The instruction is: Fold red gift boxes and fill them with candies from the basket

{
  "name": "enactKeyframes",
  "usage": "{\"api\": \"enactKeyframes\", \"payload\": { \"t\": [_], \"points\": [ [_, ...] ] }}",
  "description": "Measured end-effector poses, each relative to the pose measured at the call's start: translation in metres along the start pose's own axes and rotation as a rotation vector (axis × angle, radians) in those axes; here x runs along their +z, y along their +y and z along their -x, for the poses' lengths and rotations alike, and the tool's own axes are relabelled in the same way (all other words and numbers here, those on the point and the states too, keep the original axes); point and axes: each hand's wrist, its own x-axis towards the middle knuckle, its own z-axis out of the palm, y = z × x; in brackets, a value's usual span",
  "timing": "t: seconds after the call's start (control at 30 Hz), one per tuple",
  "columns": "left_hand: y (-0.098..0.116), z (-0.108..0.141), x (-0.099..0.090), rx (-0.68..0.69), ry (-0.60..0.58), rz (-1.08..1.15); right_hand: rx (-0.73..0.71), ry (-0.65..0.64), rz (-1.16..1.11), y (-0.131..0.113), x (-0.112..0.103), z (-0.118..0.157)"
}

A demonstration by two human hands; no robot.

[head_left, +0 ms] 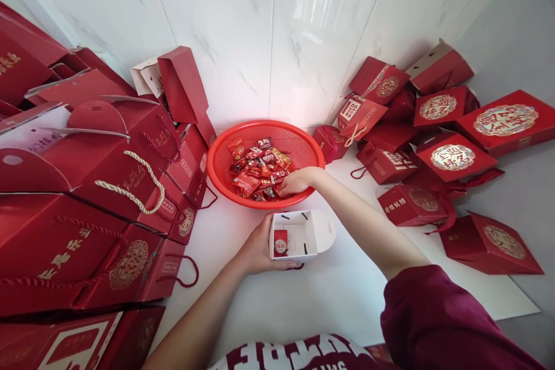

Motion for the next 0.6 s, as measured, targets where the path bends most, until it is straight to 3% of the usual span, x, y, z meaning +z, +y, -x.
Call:
{"api": "enactKeyframes", "payload": {
  "t": [0.1, 0.2, 0.3, 0.43, 0.5, 0.6],
  "points": [
    [-0.001, 0.000, 0.001, -0.005, -0.002, 0.000, -0.062, -0.053, -0.055, -0.003, -0.007, 0.022],
    [-0.002, 0.000, 0.002, 0.008, 0.011, 0.012, -0.200, 0.005, -0.175, -0.005, -0.008, 0.052],
    [-0.001, -0.001, 0.001, -0.008, 0.007, 0.009, -0.352, 0.251, -0.415, -0.009, 0.005, 0.077],
    [0.005, -0.001, 0.000, -0.013, -0.021, 0.024, -0.480, 0.722, -1.026, -0.020, 0.033, 0.097],
    [0.006, -0.001, 0.001, 0.007, -0.013, 0.052, -0.499, 0.778, -1.224, -0.028, 0.044, 0.104],
    [0.006, -0.001, 0.002, 0.019, 0.004, 0.057, -0.445, 0.722, -1.281, -0.036, 0.051, 0.109]
  ]
}}
